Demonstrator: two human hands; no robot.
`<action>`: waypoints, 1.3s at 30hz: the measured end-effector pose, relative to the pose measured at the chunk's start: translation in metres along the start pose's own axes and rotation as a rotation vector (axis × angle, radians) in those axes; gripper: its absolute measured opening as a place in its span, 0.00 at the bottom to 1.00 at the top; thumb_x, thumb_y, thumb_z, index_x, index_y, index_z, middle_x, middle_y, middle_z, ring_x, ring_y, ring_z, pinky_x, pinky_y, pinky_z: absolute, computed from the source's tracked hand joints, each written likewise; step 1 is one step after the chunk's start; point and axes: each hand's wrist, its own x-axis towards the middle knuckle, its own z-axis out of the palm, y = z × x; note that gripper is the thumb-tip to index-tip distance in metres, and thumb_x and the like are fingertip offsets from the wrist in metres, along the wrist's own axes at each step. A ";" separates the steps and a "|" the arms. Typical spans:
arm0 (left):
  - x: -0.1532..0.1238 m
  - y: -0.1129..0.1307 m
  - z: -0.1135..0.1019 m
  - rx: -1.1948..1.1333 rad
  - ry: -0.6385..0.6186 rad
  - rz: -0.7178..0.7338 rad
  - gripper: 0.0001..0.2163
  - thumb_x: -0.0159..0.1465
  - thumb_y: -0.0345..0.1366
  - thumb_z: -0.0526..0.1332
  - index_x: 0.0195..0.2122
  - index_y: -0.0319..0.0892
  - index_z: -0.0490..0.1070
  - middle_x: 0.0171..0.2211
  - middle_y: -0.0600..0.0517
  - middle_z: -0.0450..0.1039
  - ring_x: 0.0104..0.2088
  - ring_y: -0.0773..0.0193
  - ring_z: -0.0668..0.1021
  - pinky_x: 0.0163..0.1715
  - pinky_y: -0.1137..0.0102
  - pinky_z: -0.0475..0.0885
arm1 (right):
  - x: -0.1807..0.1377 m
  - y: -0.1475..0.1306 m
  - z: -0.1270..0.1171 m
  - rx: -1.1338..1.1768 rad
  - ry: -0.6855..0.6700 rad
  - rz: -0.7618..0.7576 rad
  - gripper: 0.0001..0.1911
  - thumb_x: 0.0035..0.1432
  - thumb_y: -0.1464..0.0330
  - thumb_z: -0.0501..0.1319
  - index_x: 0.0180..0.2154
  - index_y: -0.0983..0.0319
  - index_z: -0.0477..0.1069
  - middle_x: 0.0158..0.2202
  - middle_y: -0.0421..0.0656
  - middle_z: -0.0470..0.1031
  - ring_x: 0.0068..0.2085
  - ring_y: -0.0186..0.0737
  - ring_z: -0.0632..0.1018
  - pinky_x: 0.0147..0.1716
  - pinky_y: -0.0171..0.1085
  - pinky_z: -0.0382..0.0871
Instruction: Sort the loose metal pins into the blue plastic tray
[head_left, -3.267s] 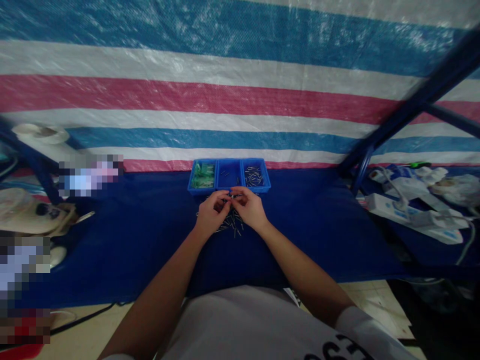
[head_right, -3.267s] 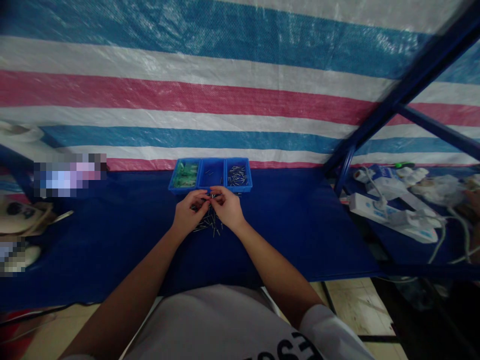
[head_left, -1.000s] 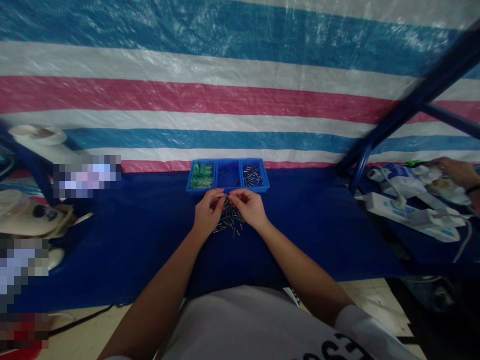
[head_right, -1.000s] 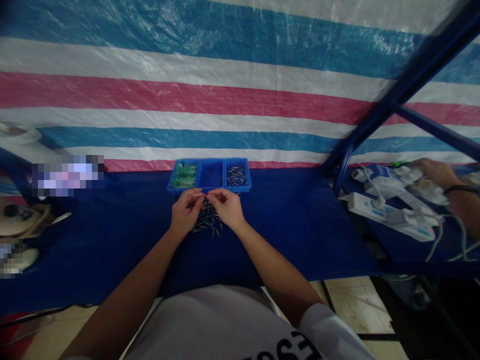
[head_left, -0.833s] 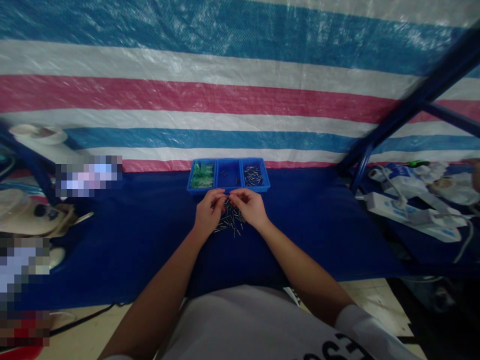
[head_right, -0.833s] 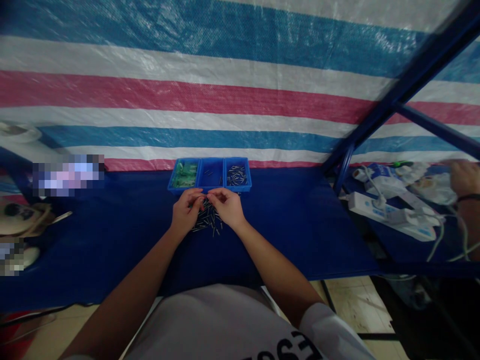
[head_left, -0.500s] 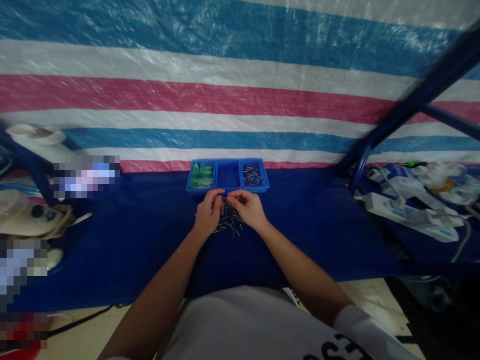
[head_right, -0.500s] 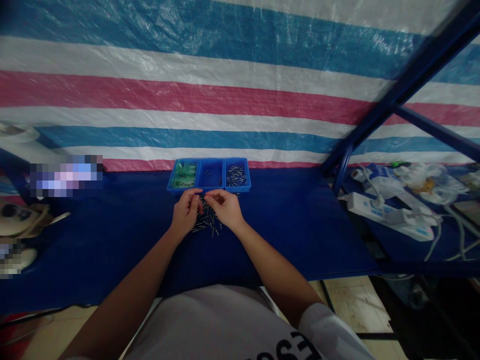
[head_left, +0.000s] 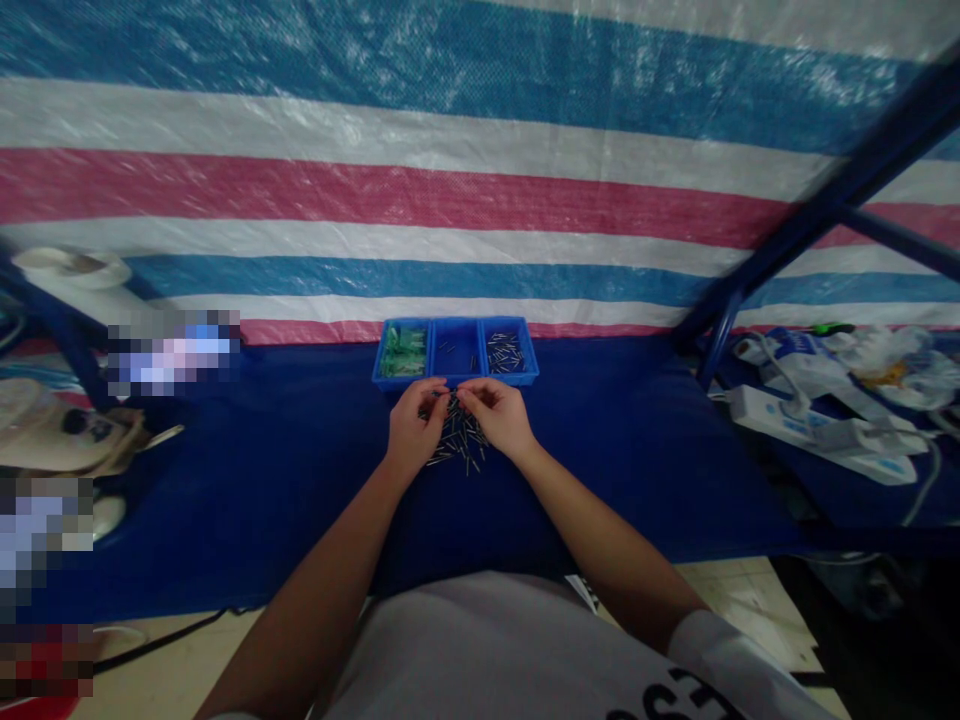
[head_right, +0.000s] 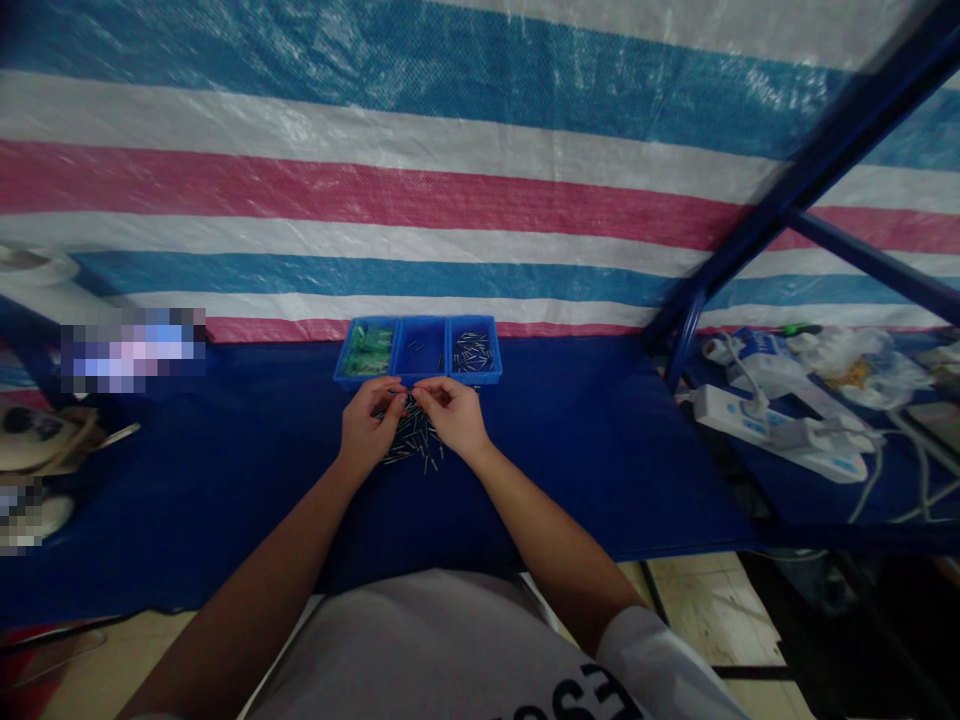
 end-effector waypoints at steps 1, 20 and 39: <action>0.000 0.000 0.000 0.004 0.001 -0.001 0.10 0.62 0.35 0.59 0.44 0.42 0.68 0.36 0.51 0.75 0.27 0.70 0.77 0.29 0.72 0.74 | 0.000 0.000 0.000 0.004 0.002 0.001 0.09 0.51 0.62 0.65 0.32 0.60 0.75 0.27 0.40 0.76 0.28 0.37 0.76 0.31 0.36 0.71; -0.001 0.003 -0.002 -0.032 -0.046 -0.033 0.12 0.63 0.37 0.58 0.48 0.43 0.65 0.37 0.52 0.74 0.24 0.72 0.76 0.27 0.75 0.71 | 0.000 0.002 0.000 -0.033 -0.008 -0.012 0.11 0.51 0.61 0.64 0.33 0.62 0.75 0.29 0.42 0.78 0.29 0.37 0.76 0.31 0.36 0.71; -0.001 -0.002 -0.002 -0.048 -0.060 -0.029 0.10 0.65 0.36 0.55 0.46 0.41 0.68 0.29 0.54 0.72 0.20 0.73 0.73 0.23 0.76 0.69 | -0.001 0.001 0.001 -0.017 -0.022 -0.013 0.10 0.51 0.62 0.64 0.32 0.61 0.75 0.30 0.43 0.78 0.30 0.38 0.77 0.32 0.36 0.72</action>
